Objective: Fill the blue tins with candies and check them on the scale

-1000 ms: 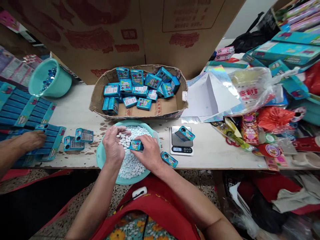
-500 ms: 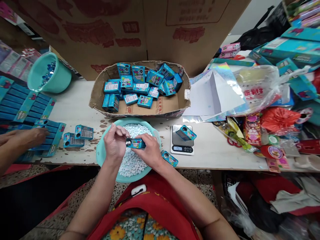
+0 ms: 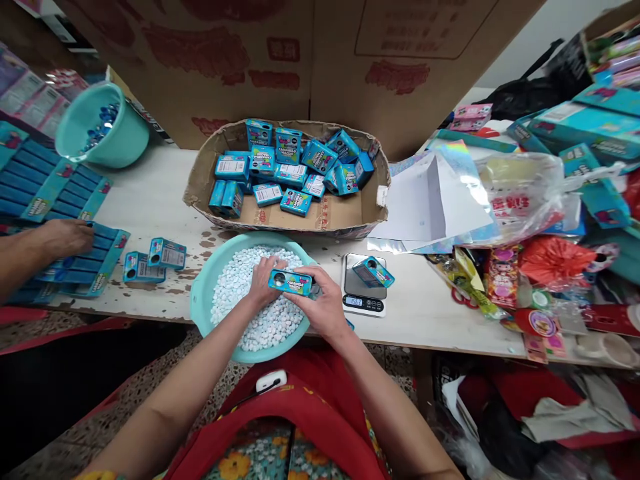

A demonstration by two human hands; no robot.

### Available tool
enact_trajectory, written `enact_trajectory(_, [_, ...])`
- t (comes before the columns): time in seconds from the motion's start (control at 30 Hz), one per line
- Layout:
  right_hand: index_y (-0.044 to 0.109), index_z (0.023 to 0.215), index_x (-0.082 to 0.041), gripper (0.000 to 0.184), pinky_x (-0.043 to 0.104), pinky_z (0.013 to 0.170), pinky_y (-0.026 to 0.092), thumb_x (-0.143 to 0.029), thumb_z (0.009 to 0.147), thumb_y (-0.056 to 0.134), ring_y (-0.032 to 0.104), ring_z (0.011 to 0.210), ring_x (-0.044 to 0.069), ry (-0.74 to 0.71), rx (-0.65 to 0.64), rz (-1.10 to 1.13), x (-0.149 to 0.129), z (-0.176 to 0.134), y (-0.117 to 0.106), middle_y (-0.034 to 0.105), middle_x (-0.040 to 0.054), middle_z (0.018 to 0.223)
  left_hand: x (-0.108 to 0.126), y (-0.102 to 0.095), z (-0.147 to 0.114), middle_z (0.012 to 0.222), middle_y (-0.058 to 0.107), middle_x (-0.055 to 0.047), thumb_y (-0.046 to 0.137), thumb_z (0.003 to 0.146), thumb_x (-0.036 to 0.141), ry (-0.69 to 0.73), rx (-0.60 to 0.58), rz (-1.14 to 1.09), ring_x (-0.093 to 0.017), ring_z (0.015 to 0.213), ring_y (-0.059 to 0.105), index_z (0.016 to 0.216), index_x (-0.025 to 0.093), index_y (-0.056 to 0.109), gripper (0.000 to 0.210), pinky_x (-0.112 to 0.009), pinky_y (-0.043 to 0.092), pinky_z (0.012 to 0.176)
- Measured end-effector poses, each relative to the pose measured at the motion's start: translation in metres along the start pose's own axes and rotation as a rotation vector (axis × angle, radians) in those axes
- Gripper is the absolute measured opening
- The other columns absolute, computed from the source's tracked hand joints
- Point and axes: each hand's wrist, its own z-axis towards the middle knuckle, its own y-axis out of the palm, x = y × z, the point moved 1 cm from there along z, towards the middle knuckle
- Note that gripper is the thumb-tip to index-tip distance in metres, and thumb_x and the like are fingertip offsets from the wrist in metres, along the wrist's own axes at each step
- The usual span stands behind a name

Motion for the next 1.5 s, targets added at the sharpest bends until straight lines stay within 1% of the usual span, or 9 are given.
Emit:
enact_trajectory(0.13, [0.063,0.1,-0.023,0.037,0.033,0.082,0.049,-0.033,0.068,0.079,0.062,0.091,0.02,0.065,0.023,-0.045,0.003,0.001,0.003,0.065,0.0029,0.1,-0.018,-0.001,-0.017,0.1,0.058,-0.009,0.049,0.084,0.038,-0.117,0.054,-0.109,-0.025,0.092,0.054,0.093,0.022,0.064,0.024,-0.035,0.042,0.077])
enact_trajectory(0.27, [0.063,0.098,-0.023,0.035,0.033,0.081,0.048,-0.032,0.068,0.077,0.062,0.091,0.021,0.065,0.01,-0.147,0.0,0.001,0.004,0.066,0.0024,0.098,-0.032,-0.005,-0.024,0.081,0.06,-0.004,0.057,0.077,0.04,-0.364,0.226,-0.648,-0.02,0.078,0.058,0.076,0.019,0.062,0.021,-0.03,0.045,0.069])
enact_trajectory(0.37, [0.062,0.1,-0.023,0.033,0.034,0.083,0.048,-0.03,0.07,0.075,0.061,0.094,0.022,0.015,0.0,-0.217,-0.001,0.0,0.007,0.065,0.0029,0.099,-0.026,-0.025,-0.03,0.068,0.055,-0.001,0.058,0.076,0.047,-0.523,0.27,-1.076,-0.013,0.056,0.052,0.073,0.017,0.057,0.03,-0.024,0.042,0.05])
enact_trajectory(0.47, [0.061,0.102,-0.023,0.032,0.035,0.084,0.047,-0.027,0.072,0.073,0.061,0.095,0.022,-0.043,-0.047,-0.274,-0.002,-0.001,0.016,0.065,0.0042,0.099,-0.005,-0.058,-0.038,0.068,0.054,0.001,0.065,0.072,0.043,-0.51,0.318,-1.517,-0.008,0.046,0.046,0.074,0.017,0.054,0.028,-0.02,0.035,0.041])
enact_trajectory(0.57, [0.06,0.102,-0.022,0.03,0.038,0.085,0.045,-0.025,0.074,0.071,0.061,0.097,0.025,-0.09,-0.11,-0.374,-0.004,-0.002,0.03,0.066,0.0056,0.1,0.017,-0.083,-0.041,0.066,0.054,0.002,0.067,0.072,0.034,-0.388,0.409,-1.716,-0.009,0.052,0.053,0.075,0.017,0.052,0.023,-0.02,0.041,0.047])
enact_trajectory(0.8, [0.062,0.099,-0.021,0.031,0.039,0.083,0.043,-0.026,0.07,0.075,0.062,0.094,0.026,-0.105,-0.171,-0.473,-0.012,-0.003,0.042,0.068,0.0053,0.096,0.029,-0.088,-0.036,0.072,0.059,0.001,0.063,0.076,0.029,-0.281,0.626,-1.756,-0.013,0.068,0.061,0.078,0.017,0.054,0.015,-0.026,0.05,0.065])
enact_trajectory(1.1, [0.063,0.096,-0.022,0.034,0.037,0.081,0.044,-0.029,0.067,0.078,0.061,0.092,0.025,-0.058,-0.169,-0.445,-0.015,0.005,0.038,0.068,0.0041,0.092,0.03,-0.093,-0.031,0.079,0.06,-0.002,0.065,0.075,0.029,-0.336,0.628,-1.681,-0.013,0.065,0.062,0.077,0.015,0.056,0.017,-0.024,0.049,0.055])
enact_trajectory(1.3, [0.064,0.095,-0.022,0.033,0.037,0.081,0.044,-0.029,0.067,0.078,0.061,0.091,0.025,-0.048,-0.231,-0.453,-0.016,0.005,0.038,0.068,0.0041,0.091,0.03,-0.093,-0.033,0.064,0.053,0.003,0.065,0.075,0.034,-0.356,0.523,-1.688,-0.007,0.047,0.049,0.074,0.017,0.051,0.021,-0.019,0.038,0.041])
enact_trajectory(1.5, [0.064,0.096,-0.023,0.032,0.037,0.081,0.044,-0.028,0.067,0.077,0.061,0.09,0.024,-0.055,-0.194,-0.422,-0.019,0.007,0.037,0.068,0.0037,0.091,0.031,-0.095,-0.034,0.067,0.054,0.001,0.064,0.076,0.032,-0.286,0.539,-1.666,-0.009,0.057,0.054,0.076,0.017,0.053,0.018,-0.021,0.044,0.051])
